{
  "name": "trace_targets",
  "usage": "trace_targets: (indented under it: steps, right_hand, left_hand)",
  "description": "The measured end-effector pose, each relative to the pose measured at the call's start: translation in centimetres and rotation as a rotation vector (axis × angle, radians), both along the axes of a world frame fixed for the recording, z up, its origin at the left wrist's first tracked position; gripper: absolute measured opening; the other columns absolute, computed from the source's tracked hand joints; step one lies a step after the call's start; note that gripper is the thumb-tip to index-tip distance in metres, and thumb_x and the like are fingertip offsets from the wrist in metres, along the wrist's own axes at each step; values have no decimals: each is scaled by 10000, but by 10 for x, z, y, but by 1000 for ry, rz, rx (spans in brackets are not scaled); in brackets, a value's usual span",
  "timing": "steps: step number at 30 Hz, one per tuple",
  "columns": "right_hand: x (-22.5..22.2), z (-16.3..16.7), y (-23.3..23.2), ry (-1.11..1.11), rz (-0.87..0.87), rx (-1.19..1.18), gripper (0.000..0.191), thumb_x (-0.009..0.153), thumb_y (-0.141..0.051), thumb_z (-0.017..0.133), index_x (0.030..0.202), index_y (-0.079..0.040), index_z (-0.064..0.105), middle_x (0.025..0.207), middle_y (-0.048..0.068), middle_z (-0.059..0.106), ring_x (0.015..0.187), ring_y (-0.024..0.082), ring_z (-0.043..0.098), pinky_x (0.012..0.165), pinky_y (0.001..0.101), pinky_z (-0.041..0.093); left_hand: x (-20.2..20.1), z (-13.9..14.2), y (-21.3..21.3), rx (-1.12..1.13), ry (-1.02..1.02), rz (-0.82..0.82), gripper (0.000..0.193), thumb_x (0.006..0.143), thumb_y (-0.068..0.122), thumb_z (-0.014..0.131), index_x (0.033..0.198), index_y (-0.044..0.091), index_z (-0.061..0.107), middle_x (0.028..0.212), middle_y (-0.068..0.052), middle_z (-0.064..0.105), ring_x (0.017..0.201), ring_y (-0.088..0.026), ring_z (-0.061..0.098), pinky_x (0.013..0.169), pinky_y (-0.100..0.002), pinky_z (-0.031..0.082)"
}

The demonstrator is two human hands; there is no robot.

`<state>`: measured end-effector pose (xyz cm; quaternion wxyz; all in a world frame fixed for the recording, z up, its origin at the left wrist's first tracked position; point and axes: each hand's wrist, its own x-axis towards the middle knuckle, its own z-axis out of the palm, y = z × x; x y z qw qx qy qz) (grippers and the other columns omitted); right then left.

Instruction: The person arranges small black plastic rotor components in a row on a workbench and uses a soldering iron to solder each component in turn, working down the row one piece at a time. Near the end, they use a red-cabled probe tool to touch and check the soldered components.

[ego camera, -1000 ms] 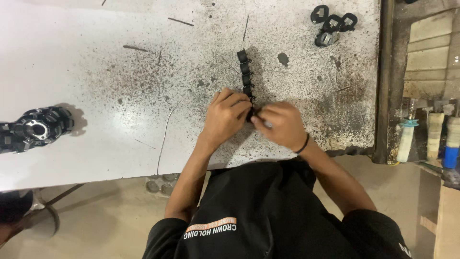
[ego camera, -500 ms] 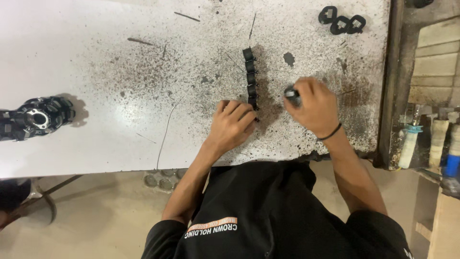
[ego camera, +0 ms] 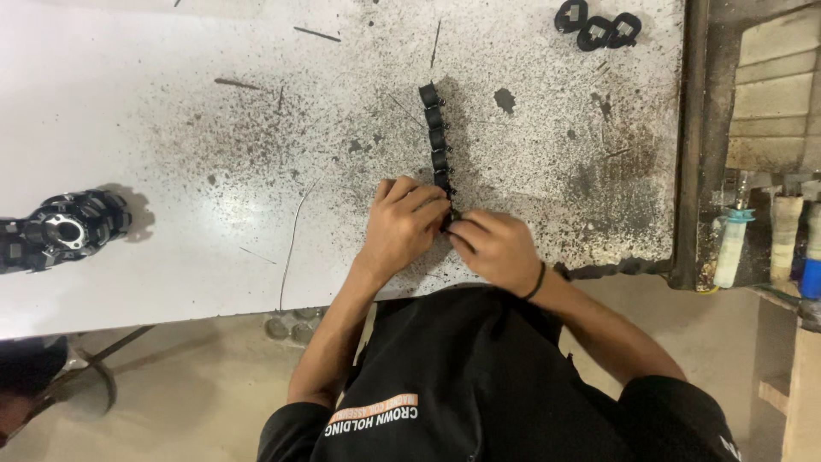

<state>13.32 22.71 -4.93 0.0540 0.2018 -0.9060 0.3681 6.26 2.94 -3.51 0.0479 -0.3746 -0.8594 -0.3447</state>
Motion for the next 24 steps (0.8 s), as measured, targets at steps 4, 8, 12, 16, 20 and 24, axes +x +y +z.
trace_targets:
  steps: [4, 8, 12, 16, 20, 24]
  right_hand:
    - [-70, -10, 75, 318, -182, 155, 176, 1101, -276, 716, 1001, -140, 765, 950, 76, 762, 767, 170, 724, 607, 278, 536]
    - [-119, -26, 140, 636, -467, 705, 198, 913, -212, 750, 1028, -53, 775, 1109, 108, 711, 1103, 272, 594, 902, 443, 406]
    - [-128, -32, 144, 614, -386, 752, 128, 971, -17, 719, 1079, -77, 754, 1049, 35, 648, 1104, 190, 559, 1073, 427, 373]
    - [-80, -6, 101, 515, -358, 613, 131, 996, -30, 709, 1098, -81, 775, 1135, 95, 711, 1126, 225, 592, 1063, 450, 412]
    - [-10, 25, 43, -35, -36, 35, 176, 907, -36, 732, 1076, -58, 780, 1097, 93, 751, 948, 223, 714, 824, 360, 586]
    - [12, 19, 12, 32, -101, -47, 150, 879, -81, 814, 986, -4, 741, 1002, 122, 734, 876, 276, 708, 771, 395, 580]
  left_hand:
    - [11, 3, 6, -18, 53, -8, 196, 798, 69, 835, 973, 96, 754, 1108, -10, 723, 1004, -217, 615, 840, -410, 453]
    - [24, 13, 3, -33, 98, -16, 230, 779, 73, 824, 992, 98, 741, 1130, -4, 711, 1013, -223, 609, 859, -423, 458]
    - [34, 25, -5, -14, 109, 17, 210, 827, 65, 823, 1013, 106, 736, 1141, 7, 704, 1024, -207, 612, 881, -410, 462]
    - [25, 22, -8, 8, 55, 57, 211, 827, 86, 833, 1019, 95, 745, 1122, -10, 702, 1002, -225, 607, 837, -400, 448]
    - [7, 15, -7, -24, 49, -1, 204, 801, 88, 830, 987, 96, 747, 1088, -13, 700, 987, -223, 612, 841, -405, 457]
    - [-5, 10, -2, -24, 17, -27, 167, 828, 89, 834, 967, 91, 742, 1064, -12, 695, 963, -225, 603, 821, -401, 449]
